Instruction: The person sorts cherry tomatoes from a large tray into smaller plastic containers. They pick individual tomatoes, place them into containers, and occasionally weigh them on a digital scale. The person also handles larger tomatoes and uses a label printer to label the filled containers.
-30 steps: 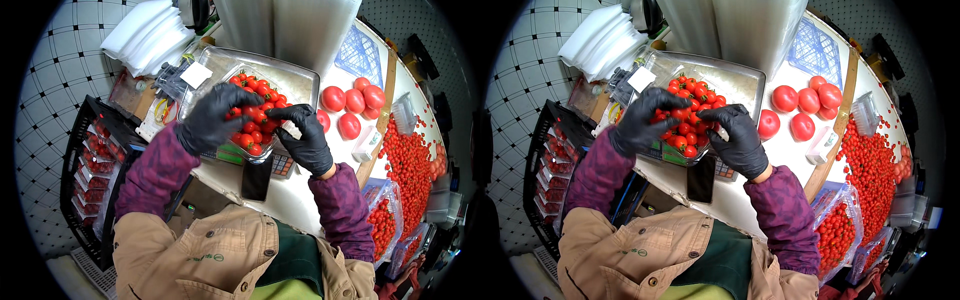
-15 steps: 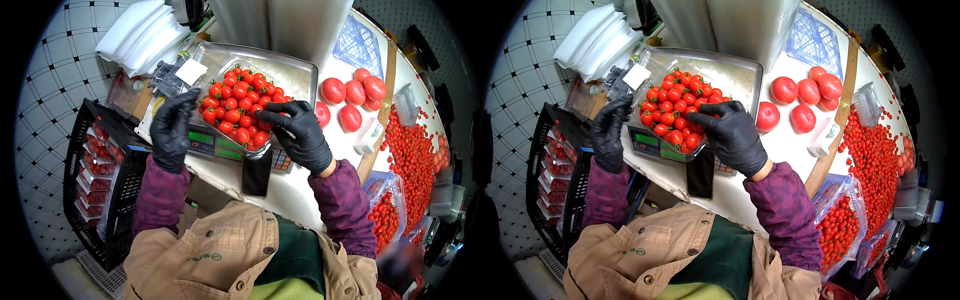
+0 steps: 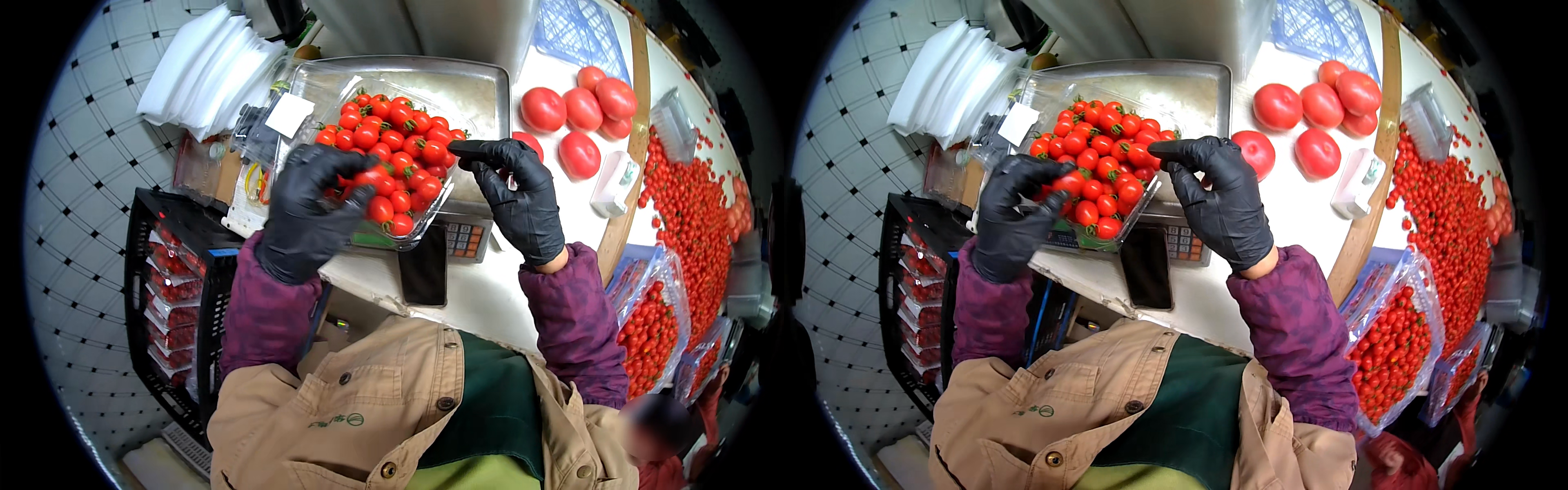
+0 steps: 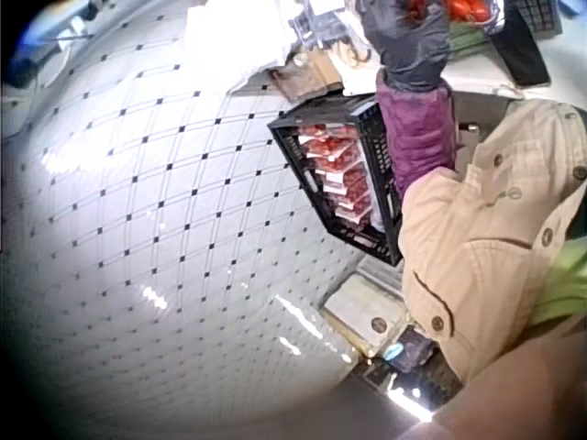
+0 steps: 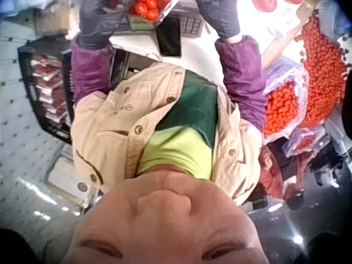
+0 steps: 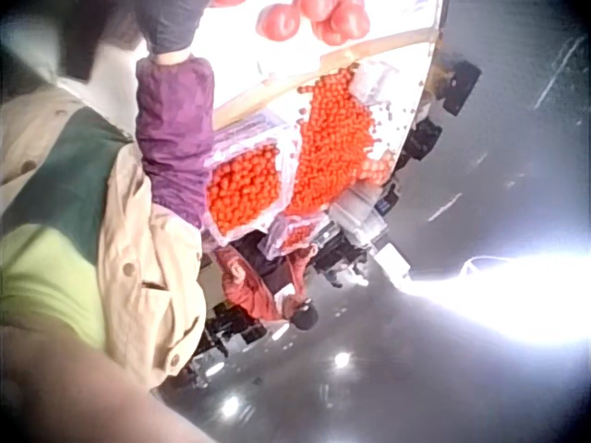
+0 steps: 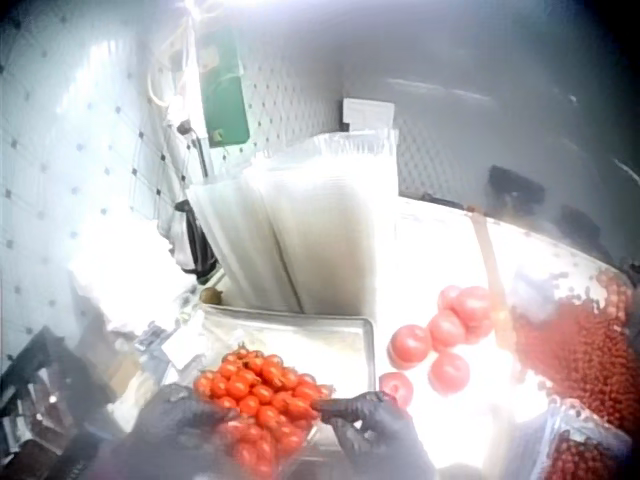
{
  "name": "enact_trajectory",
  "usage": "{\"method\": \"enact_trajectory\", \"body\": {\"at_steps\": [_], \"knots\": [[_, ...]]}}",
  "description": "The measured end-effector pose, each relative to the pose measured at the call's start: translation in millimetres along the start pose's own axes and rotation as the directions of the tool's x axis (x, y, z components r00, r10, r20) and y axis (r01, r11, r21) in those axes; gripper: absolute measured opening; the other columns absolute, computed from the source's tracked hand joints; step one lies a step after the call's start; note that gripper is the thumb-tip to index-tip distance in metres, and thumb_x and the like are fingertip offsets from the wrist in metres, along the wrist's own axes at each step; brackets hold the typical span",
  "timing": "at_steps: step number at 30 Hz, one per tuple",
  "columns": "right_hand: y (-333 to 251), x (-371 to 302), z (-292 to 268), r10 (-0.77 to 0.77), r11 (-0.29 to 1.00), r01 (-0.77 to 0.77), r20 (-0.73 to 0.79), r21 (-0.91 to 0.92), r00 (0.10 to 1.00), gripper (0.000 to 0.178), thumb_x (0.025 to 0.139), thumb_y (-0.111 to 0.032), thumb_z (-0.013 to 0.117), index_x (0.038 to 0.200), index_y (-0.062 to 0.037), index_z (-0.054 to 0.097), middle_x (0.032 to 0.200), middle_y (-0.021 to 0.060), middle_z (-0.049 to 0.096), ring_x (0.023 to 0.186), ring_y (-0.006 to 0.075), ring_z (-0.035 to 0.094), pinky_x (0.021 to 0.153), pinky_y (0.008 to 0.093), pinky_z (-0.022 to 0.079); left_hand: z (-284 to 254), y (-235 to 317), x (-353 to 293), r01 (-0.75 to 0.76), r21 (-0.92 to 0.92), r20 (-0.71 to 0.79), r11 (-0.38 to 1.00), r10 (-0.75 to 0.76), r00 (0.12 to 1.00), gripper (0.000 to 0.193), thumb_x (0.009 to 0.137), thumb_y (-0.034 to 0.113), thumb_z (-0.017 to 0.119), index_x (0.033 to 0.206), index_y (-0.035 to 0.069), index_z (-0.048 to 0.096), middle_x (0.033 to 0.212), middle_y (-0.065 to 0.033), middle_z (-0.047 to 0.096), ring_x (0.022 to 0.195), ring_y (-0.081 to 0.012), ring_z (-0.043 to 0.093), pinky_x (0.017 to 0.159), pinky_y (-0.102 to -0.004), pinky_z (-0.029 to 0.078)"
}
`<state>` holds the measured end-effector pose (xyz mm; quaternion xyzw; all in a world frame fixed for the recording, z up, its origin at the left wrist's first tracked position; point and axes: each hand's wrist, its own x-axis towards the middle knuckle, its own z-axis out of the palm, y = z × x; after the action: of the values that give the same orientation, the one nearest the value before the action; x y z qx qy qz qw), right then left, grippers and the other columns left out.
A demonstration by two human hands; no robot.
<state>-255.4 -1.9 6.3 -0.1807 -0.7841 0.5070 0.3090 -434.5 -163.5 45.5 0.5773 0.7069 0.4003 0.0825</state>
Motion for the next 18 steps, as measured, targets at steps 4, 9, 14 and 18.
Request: {"method": "enact_trajectory", "body": {"at_steps": [4, 9, 14, 18], "knots": [[5, -10, 5, 0.048, 0.999, -0.047, -0.006, 0.015, 0.999, 0.027, 0.083, 0.004, 0.055, 0.106, -0.0063, 0.063, 0.090, 0.0054, 0.064, 0.082, 0.0122, 0.058, 0.075, 0.0265, 0.045, 2, -3, 3, 0.138, 0.059, 0.030, 0.989, -0.139, 0.990, 0.028, 0.074, -0.001, 0.068, 0.101, 0.007, 0.066, 0.092, -0.0060, 0.059, 0.086, -0.0149, 0.056, 0.077, -0.0278, 0.045], [0, -17, 7, 0.078, 0.995, -0.074, -0.055, 0.069, 0.995, 0.025, 0.083, 0.003, 0.055, 0.104, -0.0068, 0.065, 0.087, 0.0055, 0.063, 0.080, 0.0133, 0.057, 0.074, 0.0279, 0.045, 9, 11, 7, -0.084, 0.286, 0.173, 0.955, 0.035, 0.984, 0.033, 0.072, 0.000, 0.066, 0.102, 0.012, 0.066, 0.113, -0.0124, 0.053, 0.102, -0.0258, 0.053, 0.086, -0.0354, 0.044], [1, -18, 3, 0.093, 0.996, -0.093, -0.030, 0.014, 0.995, 0.025, 0.082, 0.003, 0.055, 0.103, -0.0077, 0.066, 0.086, 0.0057, 0.063, 0.079, 0.0142, 0.056, 0.073, 0.0278, 0.045, 16, 18, 12, -0.186, 0.439, 0.361, 0.879, 0.017, 0.932, 0.032, 0.068, 0.014, 0.069, 0.099, 0.016, 0.066, 0.124, -0.0140, 0.049, 0.109, -0.0332, 0.045, 0.091, -0.0443, 0.036], [-2, -19, -1, 0.066, 0.998, -0.065, -0.032, 0.016, 0.997, 0.025, 0.083, 0.001, 0.055, 0.105, -0.0080, 0.065, 0.086, 0.0058, 0.062, 0.079, 0.0141, 0.056, 0.073, 0.0273, 0.045, 21, 16, 13, -0.155, 0.489, 0.377, 0.858, -0.048, 0.925, 0.028, 0.069, 0.018, 0.070, 0.097, 0.016, 0.066, 0.126, -0.0131, 0.047, 0.112, -0.0335, 0.043, 0.091, -0.0458, 0.035]]}}
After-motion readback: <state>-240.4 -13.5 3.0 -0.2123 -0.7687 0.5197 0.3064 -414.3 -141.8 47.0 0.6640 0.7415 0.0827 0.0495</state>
